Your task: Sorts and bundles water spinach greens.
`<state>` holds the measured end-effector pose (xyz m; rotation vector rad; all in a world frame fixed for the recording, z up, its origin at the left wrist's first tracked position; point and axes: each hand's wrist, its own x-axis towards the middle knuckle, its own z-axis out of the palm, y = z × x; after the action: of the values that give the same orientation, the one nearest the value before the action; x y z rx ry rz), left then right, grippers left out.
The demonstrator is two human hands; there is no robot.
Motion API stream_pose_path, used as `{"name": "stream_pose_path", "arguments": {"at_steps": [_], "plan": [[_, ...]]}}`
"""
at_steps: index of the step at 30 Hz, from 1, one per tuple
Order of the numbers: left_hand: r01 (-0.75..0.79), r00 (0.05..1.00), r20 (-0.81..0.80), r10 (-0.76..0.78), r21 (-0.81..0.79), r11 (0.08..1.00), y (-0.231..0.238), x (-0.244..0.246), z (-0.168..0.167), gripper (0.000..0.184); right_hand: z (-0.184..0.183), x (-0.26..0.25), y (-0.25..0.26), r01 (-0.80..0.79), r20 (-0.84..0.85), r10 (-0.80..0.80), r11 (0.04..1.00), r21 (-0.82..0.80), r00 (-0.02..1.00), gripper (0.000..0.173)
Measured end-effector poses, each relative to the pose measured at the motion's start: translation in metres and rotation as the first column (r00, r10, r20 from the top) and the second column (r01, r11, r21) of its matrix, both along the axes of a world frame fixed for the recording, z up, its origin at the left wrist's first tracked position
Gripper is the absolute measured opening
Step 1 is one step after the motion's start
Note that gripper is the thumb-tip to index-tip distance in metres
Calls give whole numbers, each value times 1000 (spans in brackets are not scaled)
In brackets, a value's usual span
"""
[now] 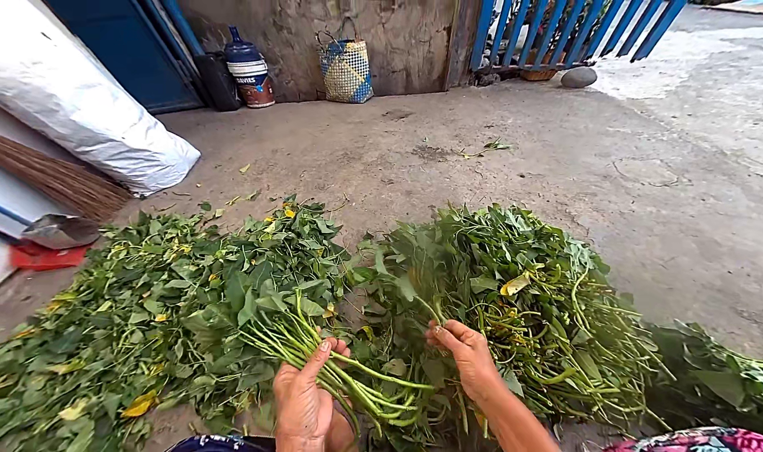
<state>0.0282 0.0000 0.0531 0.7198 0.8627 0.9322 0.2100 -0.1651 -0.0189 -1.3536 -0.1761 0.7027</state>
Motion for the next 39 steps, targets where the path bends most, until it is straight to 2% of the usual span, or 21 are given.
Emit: {"name": "stream_pose_path", "arguments": {"at_steps": [3, 5, 6, 9, 13, 18, 23, 27, 32, 36, 39], "plan": [[166, 981, 94, -169, 40, 985, -7, 0, -3, 36, 34, -10, 8, 87, -276, -3, 952, 293, 961, 16], [285, 938, 184, -294, 72, 956, -14, 3, -5, 42, 51, -19, 15, 58, -330, 89, 910, 411, 940, 11], [331, 913, 220, -343, 89, 939, -18, 5, -5, 45, 57, -25, 21, 37, -318, 107, 909, 416, 942, 9], [366, 886, 255, -387, 127, 922, -30, 15, -7, 50, 71, -49, 32, -33, -140, 87, 937, 348, 986, 17], [310, 918, 219, -332, 127, 942, -36, 22, -9, 38, 59, -77, 30, -42, 105, 11, 955, 292, 994, 29], [280, 942, 174, -287, 68, 958, -35, 25, -8, 33, 47, -80, 21, -39, 81, 24, 980, 195, 996, 38], [241, 960, 131, -246, 52, 969, -39, 26, -5, 33, 47, -81, 22, -110, 212, 77, 983, 149, 974, 28], [217, 963, 156, -221, 42, 975, -36, 25, -6, 32, 43, -77, 18, -84, 383, 38, 991, 103, 923, 12], [146, 989, 49, -142, -87, 986, -33, 26, -2, 24, 50, -66, 12, -23, 357, -17, 994, 107, 934, 10], [82, 996, 39, -79, -78, 994, -34, 26, -1, 23, 48, -58, 12, 14, 406, -37, 998, 61, 913, 10], [112, 993, 45, -110, -62, 992, -36, 26, 4, 24, 40, -62, 13, 15, 516, 0, 1000, -26, 857, 10]]}}
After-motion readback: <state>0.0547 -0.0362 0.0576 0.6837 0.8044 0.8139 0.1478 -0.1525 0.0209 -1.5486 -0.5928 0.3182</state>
